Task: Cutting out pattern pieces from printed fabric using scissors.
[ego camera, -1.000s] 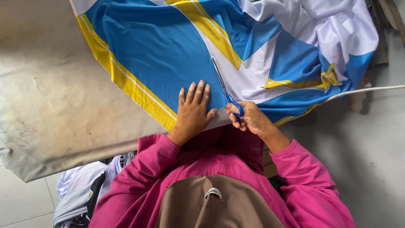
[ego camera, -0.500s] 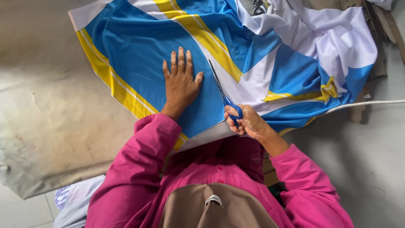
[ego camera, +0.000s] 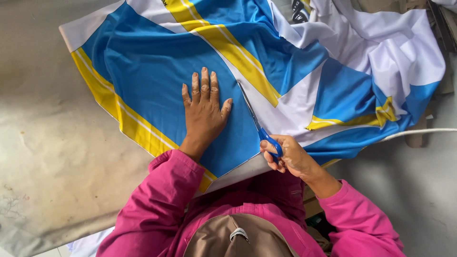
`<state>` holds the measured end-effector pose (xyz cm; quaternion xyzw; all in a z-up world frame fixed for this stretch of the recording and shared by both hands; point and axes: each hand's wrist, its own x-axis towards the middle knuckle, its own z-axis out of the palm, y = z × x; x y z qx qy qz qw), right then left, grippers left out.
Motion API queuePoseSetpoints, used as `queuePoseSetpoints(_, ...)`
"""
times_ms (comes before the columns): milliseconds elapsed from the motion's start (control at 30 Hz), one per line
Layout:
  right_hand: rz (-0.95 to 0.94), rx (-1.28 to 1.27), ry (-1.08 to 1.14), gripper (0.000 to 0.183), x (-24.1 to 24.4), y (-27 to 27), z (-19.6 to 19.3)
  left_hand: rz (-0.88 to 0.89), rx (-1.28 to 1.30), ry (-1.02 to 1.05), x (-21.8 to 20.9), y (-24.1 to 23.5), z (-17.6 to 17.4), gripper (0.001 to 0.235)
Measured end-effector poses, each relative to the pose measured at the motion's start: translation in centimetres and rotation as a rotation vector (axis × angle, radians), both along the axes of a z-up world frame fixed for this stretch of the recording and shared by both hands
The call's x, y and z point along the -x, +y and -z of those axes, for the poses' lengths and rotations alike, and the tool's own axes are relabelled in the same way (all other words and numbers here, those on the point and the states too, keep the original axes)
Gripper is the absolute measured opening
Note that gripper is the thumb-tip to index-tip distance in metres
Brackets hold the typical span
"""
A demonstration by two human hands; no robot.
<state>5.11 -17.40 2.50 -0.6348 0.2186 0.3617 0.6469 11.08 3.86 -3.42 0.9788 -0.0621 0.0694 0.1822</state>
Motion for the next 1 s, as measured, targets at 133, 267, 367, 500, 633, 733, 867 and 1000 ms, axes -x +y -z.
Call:
queuePoseSetpoints(133,-0.013,0.005,0.023,0.028,-0.2,0.1,-0.4,-0.001,0.009,0.021,-0.1,0.0,-0.3,0.066)
queuePoseSetpoints(267,-0.02,-0.005,0.03,0.03,-0.6,-0.1,0.2,-0.001,0.019,0.058,-0.2,0.0,-0.5,0.066)
queuePoseSetpoints(367,-0.03,-0.034,0.021,0.033,-1.3,0.1,0.4,0.0,0.025,0.086,-0.1,0.0,-0.6,0.067)
queuePoseSetpoints(500,-0.055,-0.004,0.013,0.035,-2.4,0.5,0.3,0.012,0.057,0.136,-0.1,0.1,-1.1,0.065)
queuePoseSetpoints(633,-0.066,-0.001,0.021,0.034,-2.9,1.0,-0.2,0.015,0.062,0.142,-0.2,0.2,-1.1,0.066)
queuePoseSetpoints(733,-0.08,0.012,0.02,0.035,-3.0,0.8,0.0,0.013,0.059,0.144,-0.2,0.2,-1.2,0.066)
queuePoseSetpoints(867,-0.079,0.019,0.014,0.035,-2.9,0.9,0.0,0.017,0.067,0.151,-0.2,0.2,-1.2,0.066)
queuePoseSetpoints(1000,-0.076,0.011,0.011,0.034,-2.9,0.8,-0.1,0.015,0.064,0.152,-0.2,0.2,-1.1,0.066)
